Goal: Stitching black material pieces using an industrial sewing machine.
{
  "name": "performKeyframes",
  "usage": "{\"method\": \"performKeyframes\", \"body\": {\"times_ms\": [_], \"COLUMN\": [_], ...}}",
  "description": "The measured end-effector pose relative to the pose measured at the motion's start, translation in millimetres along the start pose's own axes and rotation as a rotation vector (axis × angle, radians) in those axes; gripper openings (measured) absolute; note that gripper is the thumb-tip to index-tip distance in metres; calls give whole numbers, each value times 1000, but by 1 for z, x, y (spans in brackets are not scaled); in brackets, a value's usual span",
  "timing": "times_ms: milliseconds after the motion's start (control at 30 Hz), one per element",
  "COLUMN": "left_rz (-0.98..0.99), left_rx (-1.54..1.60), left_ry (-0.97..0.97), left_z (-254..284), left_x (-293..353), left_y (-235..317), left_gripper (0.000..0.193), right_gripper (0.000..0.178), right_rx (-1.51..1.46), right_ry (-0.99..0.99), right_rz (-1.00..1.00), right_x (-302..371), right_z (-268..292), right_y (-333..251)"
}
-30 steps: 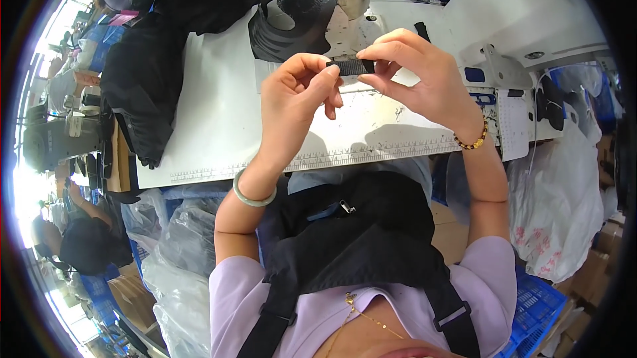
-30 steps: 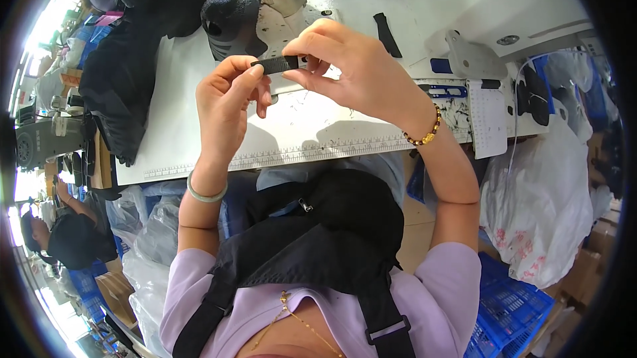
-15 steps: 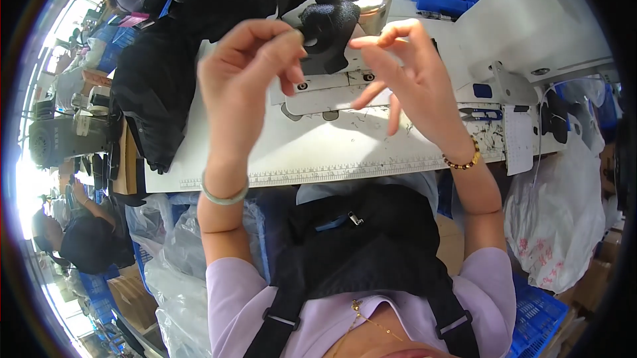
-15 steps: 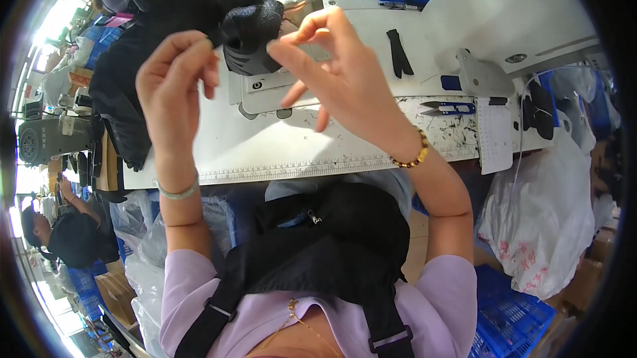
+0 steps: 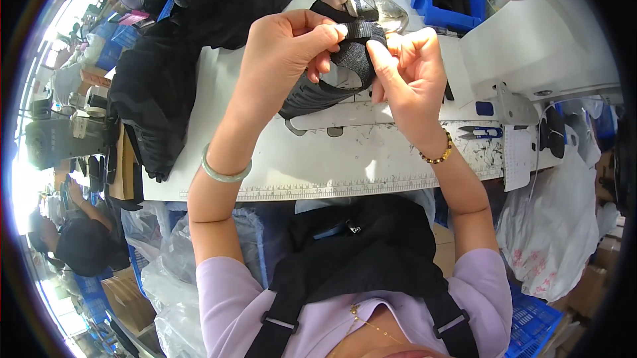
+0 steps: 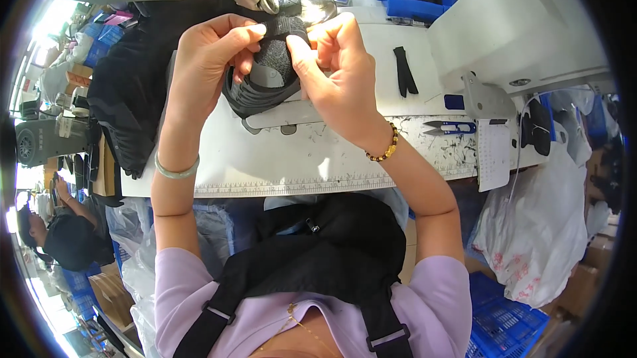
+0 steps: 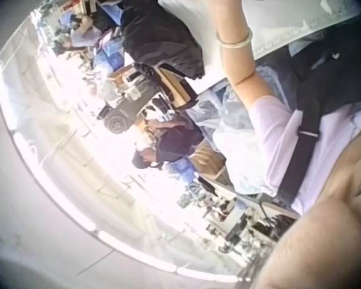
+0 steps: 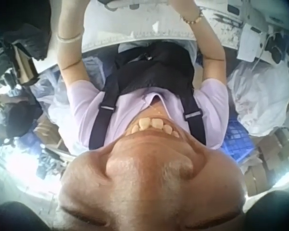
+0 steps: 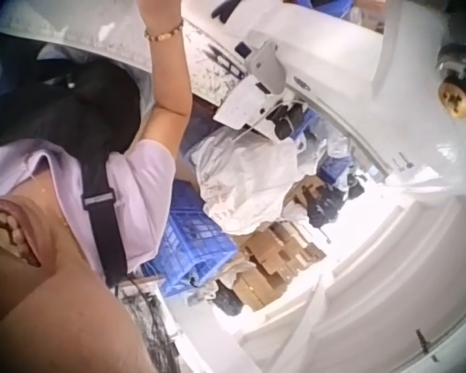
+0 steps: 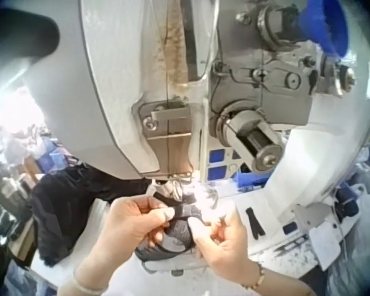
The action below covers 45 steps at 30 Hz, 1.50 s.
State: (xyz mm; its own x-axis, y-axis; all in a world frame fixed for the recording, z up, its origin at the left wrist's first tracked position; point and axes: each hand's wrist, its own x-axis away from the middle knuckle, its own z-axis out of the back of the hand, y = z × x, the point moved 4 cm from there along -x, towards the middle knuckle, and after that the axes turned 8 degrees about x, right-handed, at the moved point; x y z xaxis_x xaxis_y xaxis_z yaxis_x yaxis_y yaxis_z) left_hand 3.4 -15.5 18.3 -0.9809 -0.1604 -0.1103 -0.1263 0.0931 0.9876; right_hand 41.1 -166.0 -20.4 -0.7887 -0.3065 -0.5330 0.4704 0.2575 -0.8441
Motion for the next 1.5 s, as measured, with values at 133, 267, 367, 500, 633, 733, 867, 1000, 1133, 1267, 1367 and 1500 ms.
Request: {"method": "performKeyframes", "body": {"times_ms": [133, 267, 367, 500, 633, 733, 867, 1000, 1133, 1267, 1367, 1500], "left_rz": [51, 70, 50, 57, 50, 57, 64, 69, -9, 14, 65, 53], "left_rx": [116, 141, 103, 76, 83, 42, -10, -87, -125, -15, 103, 147], "left_ry": [33, 86, 80, 66, 46, 31, -13, -48, -104, -137, -129, -141], "left_z": [4, 3, 1, 1, 1, 4, 5, 6, 10, 6, 9, 7], "left_x": [-1, -3, -2, -5, -4, -5, -7, -10, -16, -17, -19, -18], "left_y": [-2, -3, -3, -5, -4, -3, -1, 0, -2, -1, -5, -6], "left_gripper": [17, 18, 15, 15, 15, 15, 15, 20, 23, 21, 18, 19], "right_gripper": [29, 23, 26, 26, 26, 26, 26, 26, 27, 27, 27, 29], "right_rx": [-17, 38, 171, 280, 321, 341, 384, 422, 445, 493, 513, 514], "right_ry": [-16, -1, -17, 7, 5, 21, 22, 33, 52, 68, 72, 75], "right_rz": [30, 64, 158, 240, 228, 262, 282, 302, 357, 377, 392, 396], "right_x": [-1, -1, -2, 0, 1, 2, 1, 1, 0, 0, -1, 0], "right_z": [-1, -1, 1, 0, 0, -1, 0, 0, -2, -1, -1, -1], "right_y": [3, 2, 4, 3, 1, -1, 1, 1, 1, -1, -2, 0]}}
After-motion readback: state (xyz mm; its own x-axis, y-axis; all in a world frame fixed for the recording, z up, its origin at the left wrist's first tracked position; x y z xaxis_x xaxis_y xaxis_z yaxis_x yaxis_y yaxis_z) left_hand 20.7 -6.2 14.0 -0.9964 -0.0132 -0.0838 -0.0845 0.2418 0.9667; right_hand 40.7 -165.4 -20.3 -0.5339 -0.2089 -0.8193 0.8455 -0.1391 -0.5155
